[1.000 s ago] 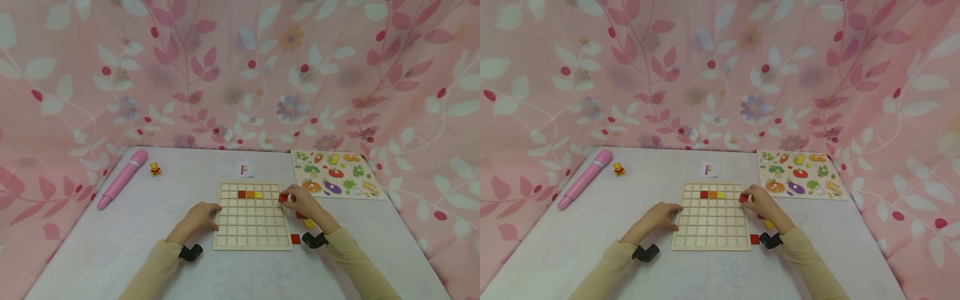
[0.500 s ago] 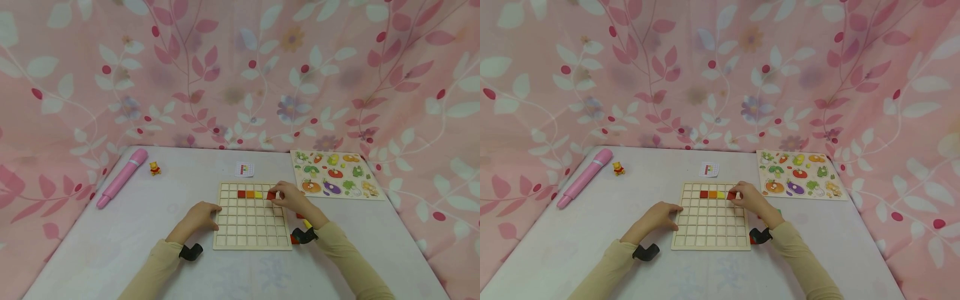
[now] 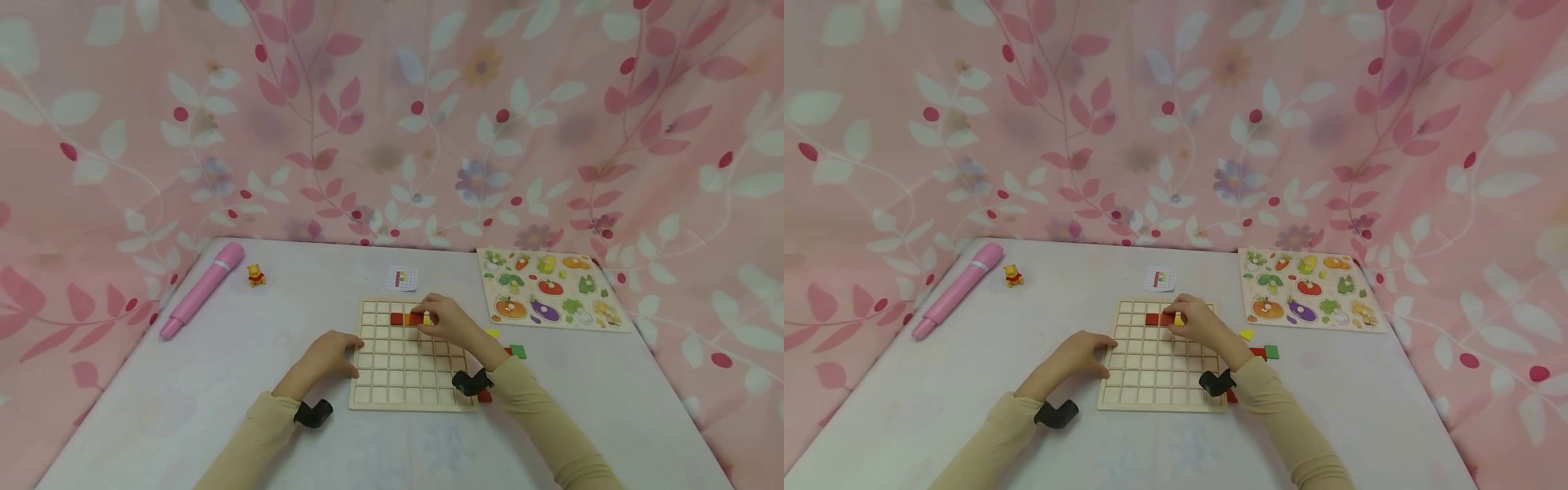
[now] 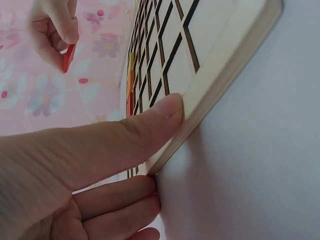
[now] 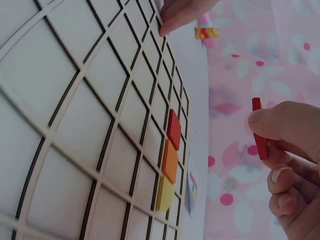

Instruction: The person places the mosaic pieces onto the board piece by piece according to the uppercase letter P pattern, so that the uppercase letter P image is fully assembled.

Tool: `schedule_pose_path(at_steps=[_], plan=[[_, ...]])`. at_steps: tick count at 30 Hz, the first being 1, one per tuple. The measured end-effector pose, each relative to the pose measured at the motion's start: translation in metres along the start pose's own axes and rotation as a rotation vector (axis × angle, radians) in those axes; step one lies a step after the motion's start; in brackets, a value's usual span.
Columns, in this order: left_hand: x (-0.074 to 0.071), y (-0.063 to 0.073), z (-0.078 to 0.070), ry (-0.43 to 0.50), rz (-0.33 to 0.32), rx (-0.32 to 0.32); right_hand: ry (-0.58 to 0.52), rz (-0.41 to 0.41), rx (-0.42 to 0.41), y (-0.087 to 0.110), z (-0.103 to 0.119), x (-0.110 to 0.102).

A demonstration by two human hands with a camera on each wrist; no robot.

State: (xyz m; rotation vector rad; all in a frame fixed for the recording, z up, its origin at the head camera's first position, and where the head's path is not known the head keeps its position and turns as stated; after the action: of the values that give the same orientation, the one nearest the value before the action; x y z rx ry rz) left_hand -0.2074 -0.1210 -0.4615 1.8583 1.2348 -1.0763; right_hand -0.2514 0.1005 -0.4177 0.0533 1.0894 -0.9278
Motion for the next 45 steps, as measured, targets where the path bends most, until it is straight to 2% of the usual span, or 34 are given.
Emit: schedule_pose_path(at_steps=[7,16,21,29,36,45], plan=[[0.0,0.0,0.001,-0.006,-0.006,0.003,-0.006,0.032,-0.019,-0.013,0.003,0.015],[0.001,0.001,0.001,0.015,0.002,0.01,-0.023,0.127,0.06,-0.019,0.0,0.037],[0.003,0.002,0.003,0.021,0.0,0.002,0.03,0.175,0.075,-0.018,-0.003,0.048],[0.0,0.0,0.001,0.023,-0.008,0.008,0.051,0.246,0.137,-0.017,-0.011,0.056],[0.0,0.0,0.001,0.026,-0.002,-0.004,0.104,0.256,0.115,-0.015,-0.013,0.059],[0.001,0.001,0.0,0.022,-0.009,-0.007,0.089,0.245,0.129,-0.016,-0.01,0.058]])
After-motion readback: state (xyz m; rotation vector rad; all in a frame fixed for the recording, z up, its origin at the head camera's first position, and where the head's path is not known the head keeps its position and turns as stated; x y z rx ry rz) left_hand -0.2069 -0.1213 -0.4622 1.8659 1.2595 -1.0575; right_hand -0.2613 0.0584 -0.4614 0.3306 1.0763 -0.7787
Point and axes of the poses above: each hand's wrist, its own y-axis away from the middle knuckle, its own x-axis out of the palm, z = x × y, the point moved 4 cm from there along -y, towards the middle knuckle, and after that the axes turned 4 degrees about -z, right-handed, at the moved point
